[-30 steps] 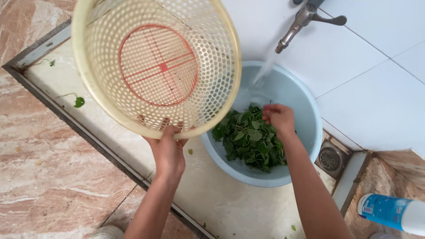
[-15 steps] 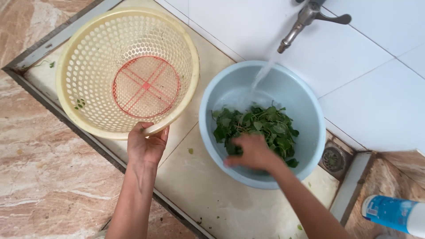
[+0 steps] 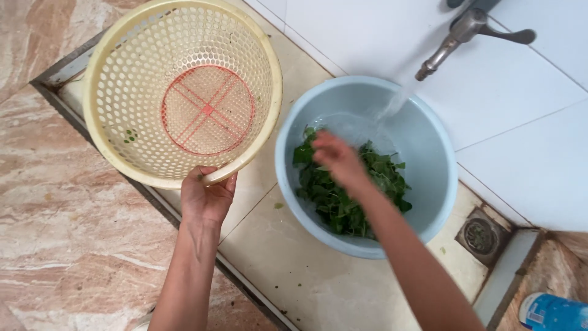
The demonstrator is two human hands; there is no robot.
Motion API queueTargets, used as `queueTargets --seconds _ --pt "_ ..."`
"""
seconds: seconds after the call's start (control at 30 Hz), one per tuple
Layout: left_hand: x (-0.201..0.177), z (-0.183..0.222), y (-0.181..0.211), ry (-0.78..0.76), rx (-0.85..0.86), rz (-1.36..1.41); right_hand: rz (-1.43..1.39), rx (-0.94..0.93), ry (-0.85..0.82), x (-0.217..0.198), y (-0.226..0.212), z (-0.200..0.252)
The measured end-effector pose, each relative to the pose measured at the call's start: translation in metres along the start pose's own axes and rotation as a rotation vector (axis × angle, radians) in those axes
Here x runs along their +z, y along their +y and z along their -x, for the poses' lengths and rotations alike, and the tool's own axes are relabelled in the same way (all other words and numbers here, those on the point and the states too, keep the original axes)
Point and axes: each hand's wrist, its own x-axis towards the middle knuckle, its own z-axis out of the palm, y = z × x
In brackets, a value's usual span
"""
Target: Washing leafy green vegetables in a basin under a faucet and transferring them to a strainer.
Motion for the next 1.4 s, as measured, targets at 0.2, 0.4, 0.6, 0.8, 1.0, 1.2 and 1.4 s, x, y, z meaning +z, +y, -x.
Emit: queueTargets --seconds 0.2,0.4,0.6,0.8,1.0,1.2,1.4 --pt "-0.020 -0.039 0.002 -0.030 -0.037 0.075 -0.586 0.228 0.636 -0.129 -0.007 -0.065" --pt "-0.025 -0.042 -0.001 0.061 -0.096 0.152 -0.597 0.259 0.564 -0.140 -0.038 -0.042" --pt "-0.008 0.004 -0.020 0.322 0.022 -0.239 -0.273 0.354 0.390 -0.134 -0.050 -0.022" --pt "0.046 0.016 -0.119 -0.013 0.905 -0.853 -0.319 0.324 0.370 -0.136 -0.050 -0.019" --pt "0.095 -0.035 -0.223 -0.479 0.631 -1.591 -0.454 0.239 0.303 -0.167 0.057 0.002" --pt "0.057 -0.076 -0.255 -0.091 -0.024 -1.554 -0.017 0.621 0.726 -0.100 0.149 0.049" --pt "0.056 -0.095 -0.255 -0.226 -0.120 -1.135 -0.361 0.616 0.507 -0.057 0.087 0.055"
